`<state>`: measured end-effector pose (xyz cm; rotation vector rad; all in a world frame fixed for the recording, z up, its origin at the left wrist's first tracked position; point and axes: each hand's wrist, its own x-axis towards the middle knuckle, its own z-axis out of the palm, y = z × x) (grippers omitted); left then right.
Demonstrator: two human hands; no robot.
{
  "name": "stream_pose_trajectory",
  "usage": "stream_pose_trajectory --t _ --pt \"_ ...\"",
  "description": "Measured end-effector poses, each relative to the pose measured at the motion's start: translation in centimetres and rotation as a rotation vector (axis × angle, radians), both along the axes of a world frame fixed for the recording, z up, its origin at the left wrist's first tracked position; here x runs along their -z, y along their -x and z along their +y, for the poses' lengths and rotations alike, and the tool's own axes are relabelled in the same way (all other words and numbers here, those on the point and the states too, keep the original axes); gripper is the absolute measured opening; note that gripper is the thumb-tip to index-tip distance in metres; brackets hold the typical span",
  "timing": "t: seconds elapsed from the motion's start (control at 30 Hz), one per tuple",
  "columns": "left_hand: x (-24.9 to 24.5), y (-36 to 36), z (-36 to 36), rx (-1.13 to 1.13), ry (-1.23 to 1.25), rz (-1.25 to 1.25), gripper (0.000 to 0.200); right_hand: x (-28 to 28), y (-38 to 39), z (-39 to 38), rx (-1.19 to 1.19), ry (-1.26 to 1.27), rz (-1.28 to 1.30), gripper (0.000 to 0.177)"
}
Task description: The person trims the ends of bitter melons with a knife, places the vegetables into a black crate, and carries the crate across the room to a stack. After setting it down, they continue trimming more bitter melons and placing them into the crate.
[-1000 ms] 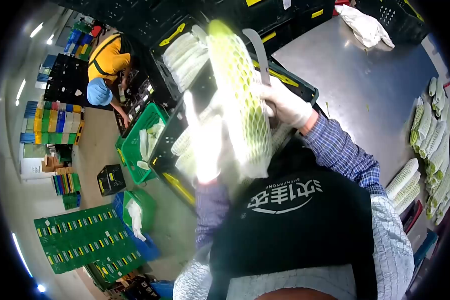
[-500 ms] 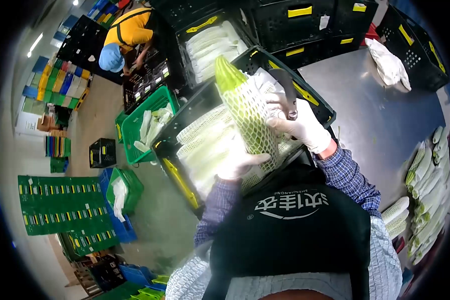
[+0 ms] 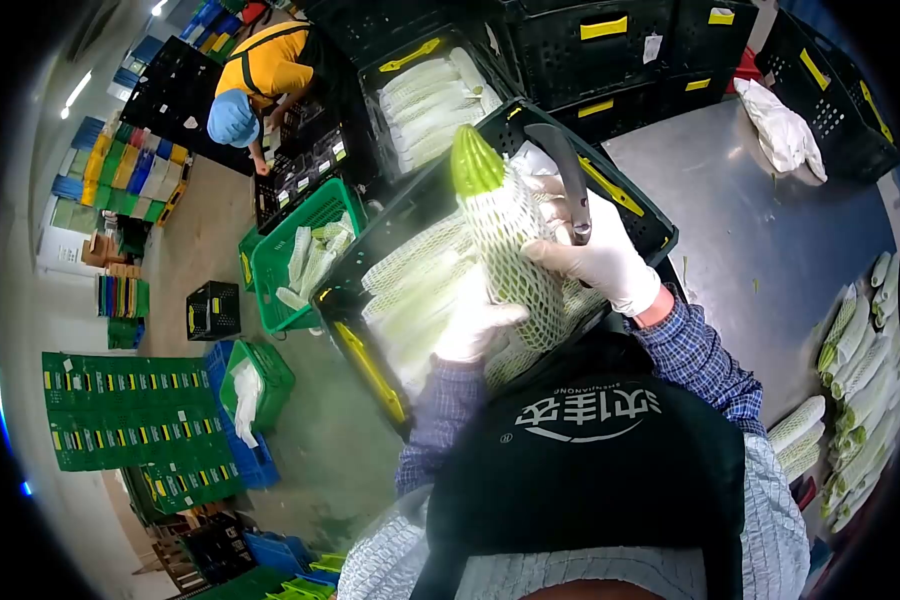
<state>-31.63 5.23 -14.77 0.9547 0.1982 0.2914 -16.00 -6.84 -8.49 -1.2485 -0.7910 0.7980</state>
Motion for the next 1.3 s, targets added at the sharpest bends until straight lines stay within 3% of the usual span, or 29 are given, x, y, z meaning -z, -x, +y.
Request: stream_pose_trajectory --t 0.13,0.2,0.23,0.33,0.37,0.53,0.63,0.7,0.8,0.9,1.03,1.17,1.3 --pt "-0.8 -0.8 -1.0 -0.109 -0.076 -0.029 0.095 -0.3 0.7 -0.3 0.015 -0.106 -0.076 0.071" --pt "-3.4 -1.8 -1.8 -0.142 0.082 -0.048 0.089 -0.1 0.7 -0.7 0.050 -0.070 -0.283 0.072" --pt "-3.0 -2.1 -1.4 -0.056 0.173 -0.119 0.086 -0.1 0.6 -0.8 0.067 -0.056 -0.387 0.072" --pt "0.1 -2.1 0.4 0.316 0.421 -0.362 0.080 -2.6 -0.6 -0.5 -0.009 -0.011 -0.001 0.075" --pt "0.3 -2.0 0.5 0.409 0.472 -0.419 0.080 -2.1 -0.9 0.2 0.042 -0.176 -0.107 0.077" --pt "0.0 -2.0 -0.4 0.378 0.501 -0.248 0.076 -2.2 -1.7 1.9 -0.119 -0.117 -0.199 0.067" --pt "1.1 -2.1 -1.9 0.304 0.489 -0.200 0.065 -2.4 0.7 1.5 0.052 -0.211 -0.242 0.054" --pt "0.6 -1.9 -2.6 0.221 0.463 0.030 0.055 -1.5 0.6 1.1 0.151 -0.114 -0.599 0.048" --pt "0.3 -1.2 -4.3 0.033 0.480 0.131 0.040 2.5 -0.8 0.6 0.067 0.112 -0.524 0.038" --pt "3.5 -1.1 -3.9 0.058 0.379 0.000 0.036 3.2 -0.3 0.8 0.222 -0.144 -0.357 0.028" --pt "3.7 0.2 -2.2 0.014 0.318 0.011 0.040 -1.4 1.5 -1.7 -0.052 -0.306 -0.289 0.010" --pt "3.5 0.8 -1.7 0.007 0.288 0.053 0.043 -0.3 3.5 -3.3 -0.362 -0.215 -0.954 0.012" --pt "3.5 0.8 -1.9 0.015 0.262 0.075 0.046 -0.6 4.2 -4.0 -0.498 -0.195 -0.982 0.013"
